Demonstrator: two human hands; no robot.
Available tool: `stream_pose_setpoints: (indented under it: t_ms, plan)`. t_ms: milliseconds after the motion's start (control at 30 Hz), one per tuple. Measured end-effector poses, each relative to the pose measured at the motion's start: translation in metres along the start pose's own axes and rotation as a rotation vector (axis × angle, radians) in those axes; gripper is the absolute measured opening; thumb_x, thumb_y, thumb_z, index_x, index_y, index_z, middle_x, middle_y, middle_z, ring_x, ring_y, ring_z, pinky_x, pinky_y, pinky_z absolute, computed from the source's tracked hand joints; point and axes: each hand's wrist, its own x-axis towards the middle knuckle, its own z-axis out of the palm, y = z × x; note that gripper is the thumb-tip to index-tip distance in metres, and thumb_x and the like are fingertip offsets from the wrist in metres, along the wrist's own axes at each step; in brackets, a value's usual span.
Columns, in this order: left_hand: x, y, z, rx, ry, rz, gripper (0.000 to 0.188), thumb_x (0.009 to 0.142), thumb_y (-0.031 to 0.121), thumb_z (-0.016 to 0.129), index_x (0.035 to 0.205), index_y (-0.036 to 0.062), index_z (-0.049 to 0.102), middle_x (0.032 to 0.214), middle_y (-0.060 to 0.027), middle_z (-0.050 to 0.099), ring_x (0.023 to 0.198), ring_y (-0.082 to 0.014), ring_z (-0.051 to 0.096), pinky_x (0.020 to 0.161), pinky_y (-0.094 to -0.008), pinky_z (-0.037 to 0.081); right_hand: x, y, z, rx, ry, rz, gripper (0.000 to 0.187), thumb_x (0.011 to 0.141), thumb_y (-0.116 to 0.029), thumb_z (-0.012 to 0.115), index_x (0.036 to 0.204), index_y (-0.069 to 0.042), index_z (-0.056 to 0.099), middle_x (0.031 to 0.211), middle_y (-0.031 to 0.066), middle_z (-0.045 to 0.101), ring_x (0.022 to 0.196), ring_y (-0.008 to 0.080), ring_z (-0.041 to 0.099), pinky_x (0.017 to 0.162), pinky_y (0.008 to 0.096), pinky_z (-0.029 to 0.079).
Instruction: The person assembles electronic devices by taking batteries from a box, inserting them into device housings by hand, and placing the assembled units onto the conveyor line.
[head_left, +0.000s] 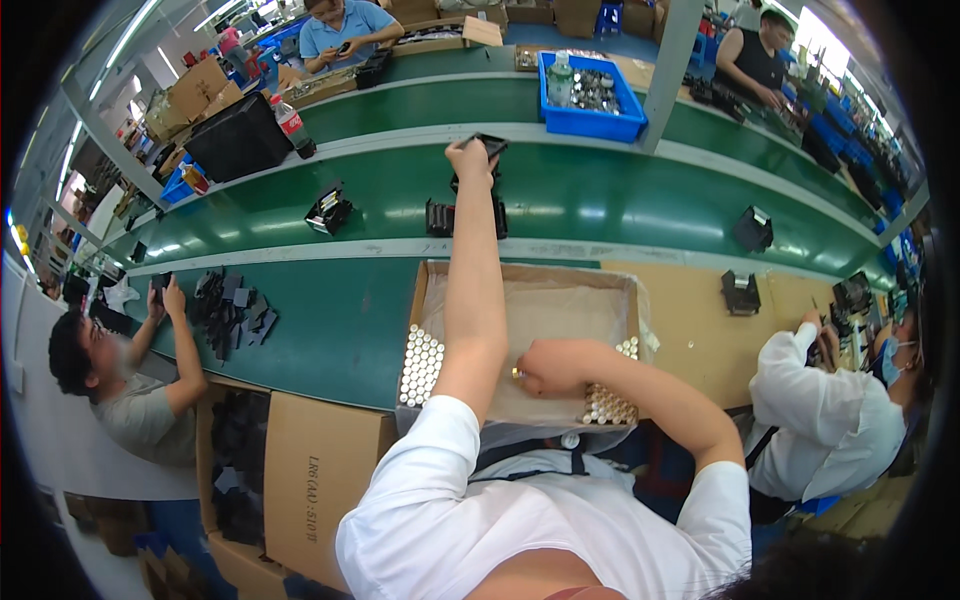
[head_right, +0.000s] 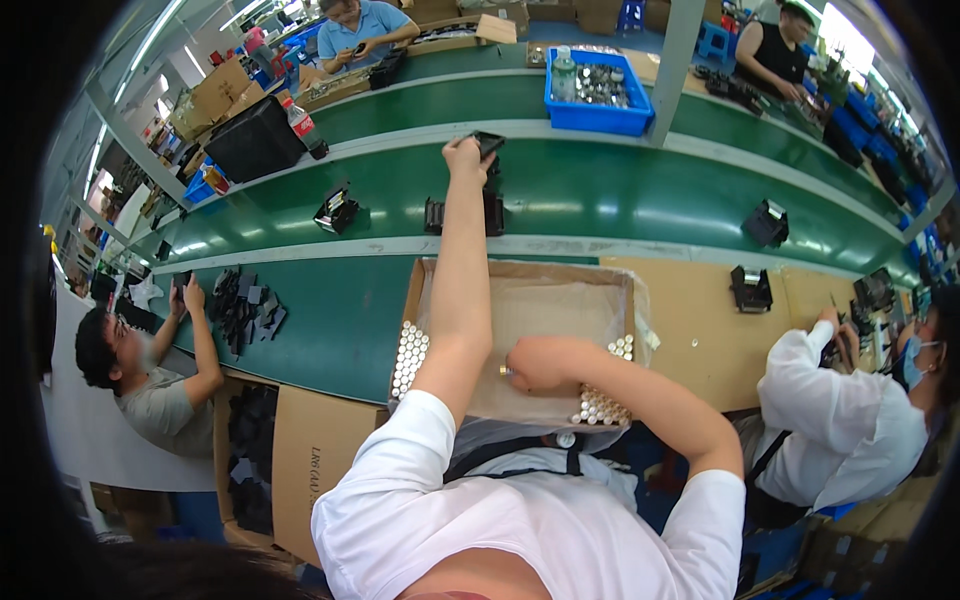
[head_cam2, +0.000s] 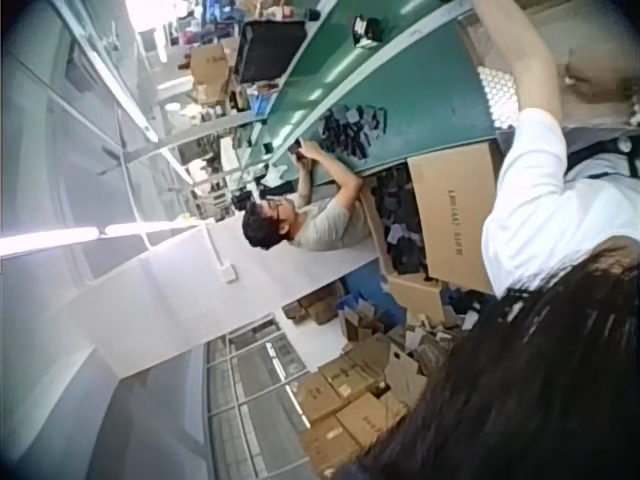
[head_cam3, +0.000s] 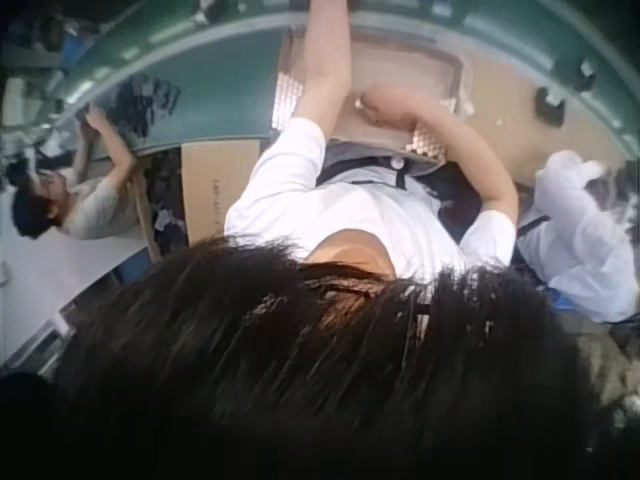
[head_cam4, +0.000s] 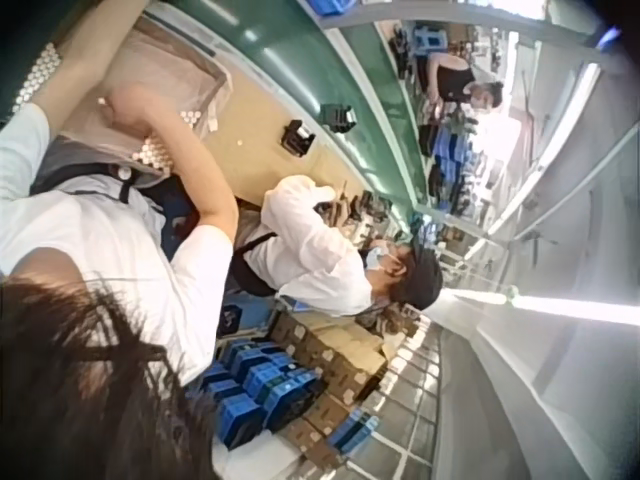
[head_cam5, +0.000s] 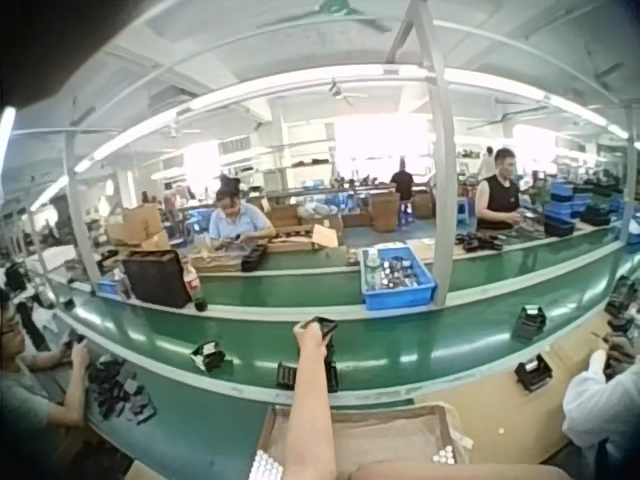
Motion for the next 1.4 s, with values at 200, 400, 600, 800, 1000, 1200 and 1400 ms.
stream_pose_setpoints:
  t_ms: [200, 400, 600, 800, 1000, 1200, 1400]
  plan:
    - [-0.032, -0.012, -0.001, 0.081, -0.257, -0.183, 0.057, 0.085, -0.007, 0.048, 0.140, 0.0078, 0.039, 0.126, -0.0291, 0.051, 0.103, -0.0408, 0.062, 0.081, -0.0605, 0.058, -0.019, 0.078, -0.129, 0.475, 0.649, 0.201, 0.021, 0.092, -0.016, 0.066, 0.085, 0.002, 0.073, 0.064, 0.0077, 0.066, 0.048, 0.0191, 0.060, 0.051, 0.0321, 0.051]
    - [-0.086, -0.031, 0.018, 0.138, -0.423, -0.304, 0.040, 0.093, 0.006, 0.052, 0.133, 0.0072, 0.048, 0.120, -0.0255, 0.056, 0.099, -0.0365, 0.063, 0.078, -0.0550, 0.059, 0.037, 0.166, -0.182, 0.462, 1.056, 0.376, 0.028, 0.093, -0.020, 0.069, 0.078, 0.003, 0.072, 0.059, 0.0058, 0.061, 0.044, 0.0164, 0.057, 0.047, 0.0296, 0.049]
    - [-0.085, -0.042, 0.019, 0.224, -0.408, -0.290, 0.032, 0.100, 0.020, 0.059, 0.127, 0.0021, 0.054, 0.113, -0.0218, 0.063, 0.094, -0.0296, 0.066, 0.076, -0.0448, 0.060, 0.082, 0.195, -0.187, 0.310, 0.862, 0.446, 0.026, 0.094, -0.019, 0.069, 0.080, 0.003, 0.072, 0.061, 0.0048, 0.062, 0.045, 0.0145, 0.057, 0.046, 0.0278, 0.047]
    - [-0.080, -0.049, 0.013, 0.475, -0.305, -0.081, 0.036, 0.097, 0.025, 0.065, 0.119, -0.0026, 0.058, 0.106, -0.0177, 0.065, 0.092, -0.0259, 0.065, 0.080, -0.0371, 0.056, 0.066, 0.172, -0.185, 0.686, 0.845, 0.384, 0.024, 0.094, -0.018, 0.070, 0.084, 0.004, 0.073, 0.066, 0.0073, 0.067, 0.052, 0.0132, 0.061, 0.052, 0.0263, 0.051]
    - [-0.086, -0.044, 0.021, 0.538, -0.298, -0.034, 0.039, 0.094, 0.023, 0.069, 0.120, -0.0029, 0.057, 0.107, -0.0180, 0.065, 0.091, -0.0254, 0.065, 0.081, -0.0375, 0.056, 0.064, 0.196, -0.166, 0.973, 1.001, 0.255, 0.019, 0.094, -0.013, 0.069, 0.090, 0.005, 0.074, 0.072, 0.0076, 0.070, 0.052, 0.0116, 0.058, 0.054, 0.0236, 0.051]
    - [-0.083, -0.037, 0.008, 0.627, -0.332, 0.054, 0.036, 0.095, 0.019, 0.067, 0.122, -0.0025, 0.056, 0.108, -0.0183, 0.064, 0.090, -0.0250, 0.065, 0.080, -0.0373, 0.056, 0.060, 0.153, -0.167, 0.673, 1.016, 0.248, 0.016, 0.091, -0.010, 0.073, 0.093, 0.006, 0.075, 0.070, 0.0062, 0.069, 0.051, 0.0109, 0.055, 0.051, 0.0241, 0.048]
    - [-0.095, -0.035, 0.013, 0.495, -0.392, -0.012, 0.037, 0.095, 0.016, 0.065, 0.126, 0.0000, 0.053, 0.111, -0.0194, 0.063, 0.092, -0.0256, 0.065, 0.079, -0.0373, 0.057, 0.068, 0.166, -0.156, 0.169, 1.187, 0.124, 0.016, 0.087, -0.011, 0.078, 0.092, 0.004, 0.076, 0.068, 0.0046, 0.069, 0.051, 0.0105, 0.054, 0.049, 0.0246, 0.044]
